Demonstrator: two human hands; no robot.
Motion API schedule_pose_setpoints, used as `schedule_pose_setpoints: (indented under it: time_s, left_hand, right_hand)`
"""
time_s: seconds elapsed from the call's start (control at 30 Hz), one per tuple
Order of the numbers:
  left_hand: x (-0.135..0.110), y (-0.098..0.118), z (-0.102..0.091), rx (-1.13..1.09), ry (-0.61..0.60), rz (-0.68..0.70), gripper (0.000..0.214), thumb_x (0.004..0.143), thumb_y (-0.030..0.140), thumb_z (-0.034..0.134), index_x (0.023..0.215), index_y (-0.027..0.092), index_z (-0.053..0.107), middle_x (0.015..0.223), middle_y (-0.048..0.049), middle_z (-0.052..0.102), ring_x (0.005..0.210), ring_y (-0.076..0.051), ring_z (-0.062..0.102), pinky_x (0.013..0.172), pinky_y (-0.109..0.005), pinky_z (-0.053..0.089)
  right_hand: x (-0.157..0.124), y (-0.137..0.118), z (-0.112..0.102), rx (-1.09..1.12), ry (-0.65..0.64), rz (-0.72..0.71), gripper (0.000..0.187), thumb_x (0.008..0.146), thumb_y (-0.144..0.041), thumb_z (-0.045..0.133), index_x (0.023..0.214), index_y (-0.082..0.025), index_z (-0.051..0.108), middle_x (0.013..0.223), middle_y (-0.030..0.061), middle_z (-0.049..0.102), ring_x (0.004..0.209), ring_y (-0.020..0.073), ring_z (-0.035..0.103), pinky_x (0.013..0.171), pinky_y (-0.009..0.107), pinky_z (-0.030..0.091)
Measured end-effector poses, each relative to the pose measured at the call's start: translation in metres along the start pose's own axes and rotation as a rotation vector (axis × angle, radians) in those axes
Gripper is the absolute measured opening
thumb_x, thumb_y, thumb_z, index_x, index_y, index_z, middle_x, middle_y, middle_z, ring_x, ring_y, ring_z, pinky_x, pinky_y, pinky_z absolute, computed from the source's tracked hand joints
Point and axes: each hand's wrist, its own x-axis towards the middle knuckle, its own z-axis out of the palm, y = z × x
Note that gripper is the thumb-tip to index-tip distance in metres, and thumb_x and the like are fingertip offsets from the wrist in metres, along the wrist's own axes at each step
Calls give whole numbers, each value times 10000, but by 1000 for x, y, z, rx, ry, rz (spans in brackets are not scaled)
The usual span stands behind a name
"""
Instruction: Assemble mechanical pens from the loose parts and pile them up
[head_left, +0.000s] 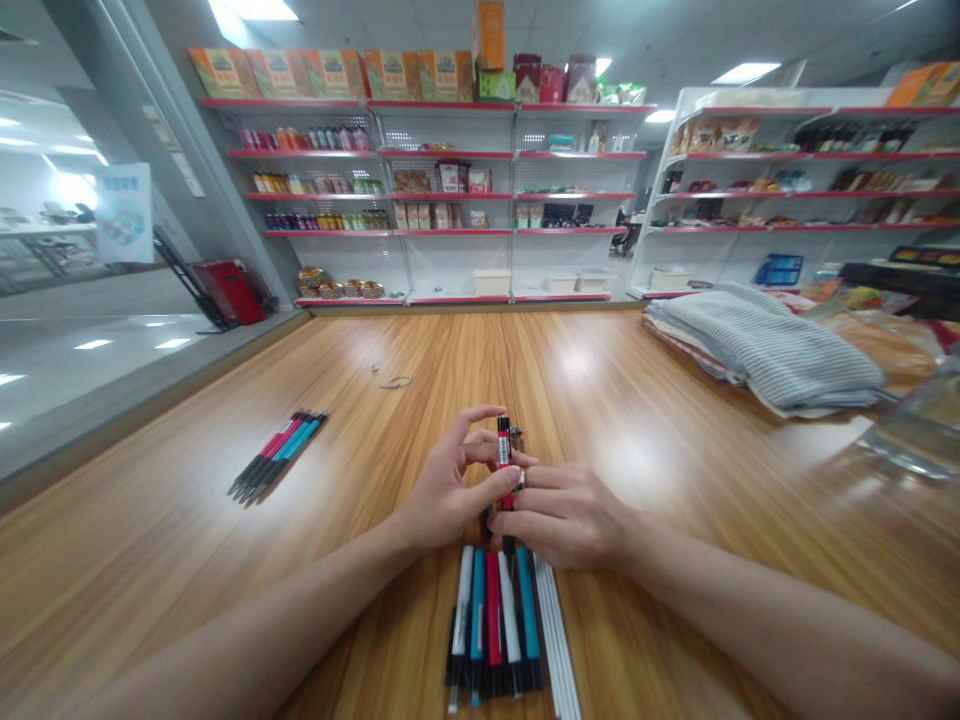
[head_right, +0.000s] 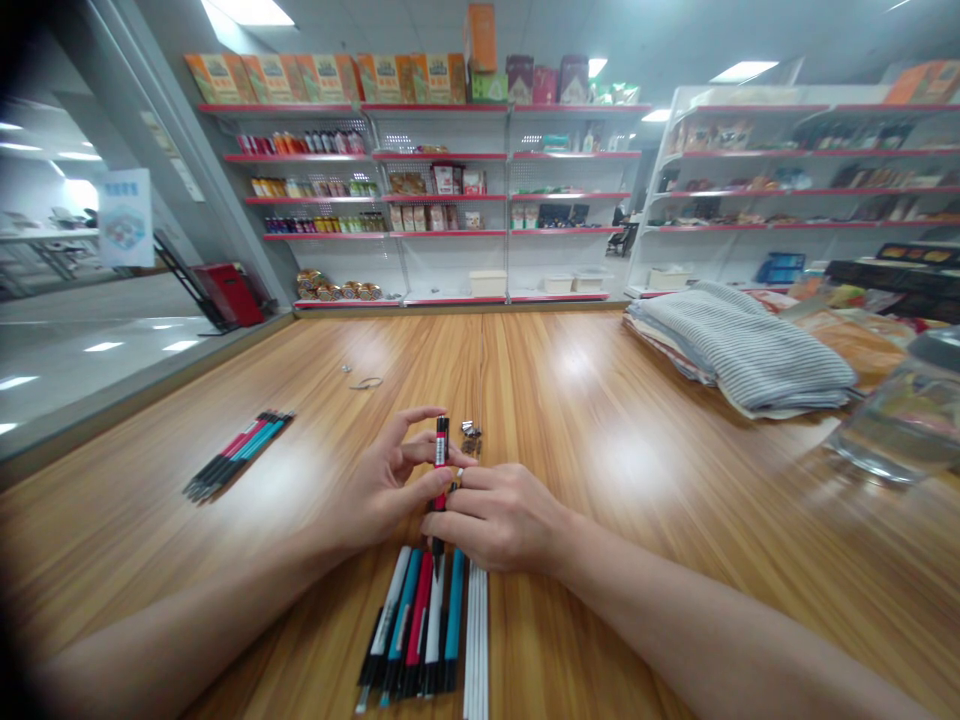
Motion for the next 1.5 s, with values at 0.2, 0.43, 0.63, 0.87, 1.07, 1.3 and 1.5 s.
schedule_pose_setpoints:
  time_s: [0.2,0.43,0.63,0.87,1.07,1.3,1.5]
  left_hand:
    - [-1,0,1,26,-2,-11,624,823,226,653,1356,172,333,997,-120,693,989,-218,616,996,-446,369]
    - [0,-1,0,18,-10,-4,611,824,209,655,1341,185,330,988,-114,697,968,-215,619,986,-450,372]
    - [0,0,0,18,3,7,561,815,203,666,1293,184,373,988,-111,703,963,-213,619,988,-447,365]
    - [0,0,1,-7,16,15,640,809,213,675,1358,182,348,998,-114,703,990,-223,617,986,-439,369]
    - [0,1,1,25,12,20,666,818,203,663,1384,174,315,1007,-115,701,986,-214,616,1006,-440,348]
    - [0,0,1,30,14,29,608,816,200,664,1333,170,345,969,-107,710,991,-215,607,996,-441,350]
    - [1,-1,-1,18,19,18,611,803,216,682,1325,171,367,968,-106,710,991,-220,610,998,-435,352]
  right_hand:
    - [2,-1,-1,7,-3,3,150,840,-116,573,953,-179,649,745,7,646,781,153,590,844,317,512]
    - [1,0,0,-6,7,-4,131,865,-130,546,944,-188,632,726,-6,626,773,126,598,852,294,506]
    - [0,1,-1,-25,5,-5,136,857,-136,557,955,-196,630,722,-13,627,766,127,600,871,297,506]
    - [1,0,-1,-21,5,2,134,859,-130,549,948,-190,628,714,-13,622,782,123,600,915,303,493]
    - [2,0,-2,-21,-4,1,132,858,-133,555,947,-187,635,709,-13,619,772,124,596,909,304,496]
    - [1,0,-1,-20,-1,2,132,865,-137,548,946,-194,635,714,-13,623,775,121,602,908,297,498]
    - [2,-1,-2,-12,-5,5,131,877,-150,540,948,-194,641,704,-6,627,765,128,606,888,301,503]
